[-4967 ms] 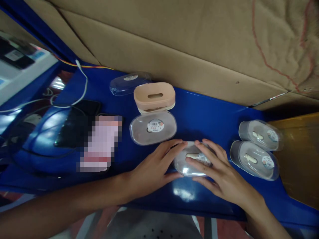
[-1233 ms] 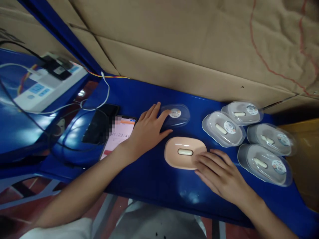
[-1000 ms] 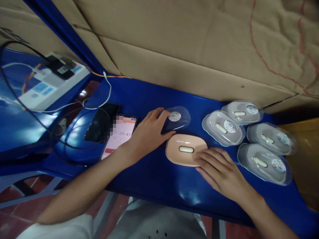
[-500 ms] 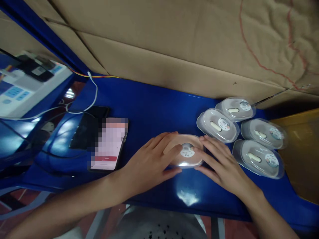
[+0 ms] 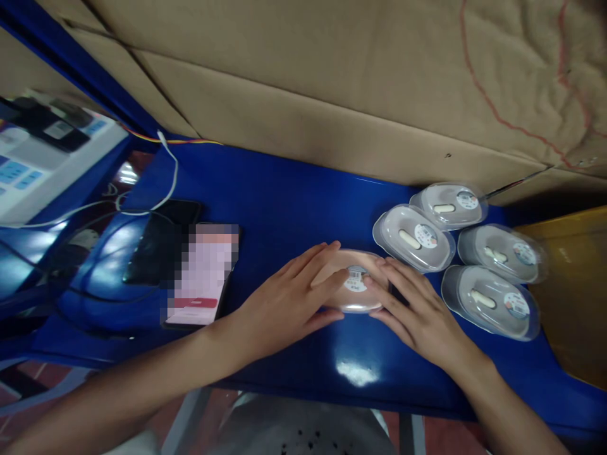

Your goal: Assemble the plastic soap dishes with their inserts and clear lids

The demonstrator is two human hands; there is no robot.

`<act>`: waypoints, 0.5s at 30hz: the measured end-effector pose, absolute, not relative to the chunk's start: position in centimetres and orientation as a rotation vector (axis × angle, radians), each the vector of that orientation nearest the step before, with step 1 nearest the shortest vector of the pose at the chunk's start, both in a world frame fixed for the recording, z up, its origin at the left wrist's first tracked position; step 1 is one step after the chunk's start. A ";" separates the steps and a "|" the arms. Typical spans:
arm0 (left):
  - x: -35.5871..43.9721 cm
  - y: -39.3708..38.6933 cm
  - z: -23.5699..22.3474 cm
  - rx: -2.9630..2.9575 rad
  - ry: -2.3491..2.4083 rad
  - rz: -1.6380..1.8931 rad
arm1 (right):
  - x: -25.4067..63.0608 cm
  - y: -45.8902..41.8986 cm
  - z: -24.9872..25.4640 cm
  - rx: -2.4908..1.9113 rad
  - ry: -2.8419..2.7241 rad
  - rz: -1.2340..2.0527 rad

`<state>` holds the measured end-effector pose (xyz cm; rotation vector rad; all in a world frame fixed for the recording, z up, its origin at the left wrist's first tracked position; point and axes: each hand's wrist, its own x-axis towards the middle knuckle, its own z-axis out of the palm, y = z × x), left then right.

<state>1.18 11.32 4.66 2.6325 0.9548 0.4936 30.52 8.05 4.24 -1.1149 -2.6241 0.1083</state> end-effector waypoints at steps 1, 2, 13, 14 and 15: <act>1.2 11.3 4.6 2.626 0.967 0.493 | 30.4 8.0 4.1 -1.125 -2.623 0.100; 1.2 11.2 4.6 2.625 0.980 0.494 | 30.4 8.0 3.9 -1.134 -2.626 0.091; 0.2 13.0 4.9 2.661 1.551 0.542 | 32.6 9.0 4.4 -1.646 -2.260 -0.280; 0.1 13.3 4.8 2.652 1.568 0.525 | 32.9 9.2 4.4 -1.680 -2.259 -0.270; 0.0 13.4 4.8 2.647 1.574 0.509 | 33.2 9.3 4.4 -1.693 -2.272 -0.248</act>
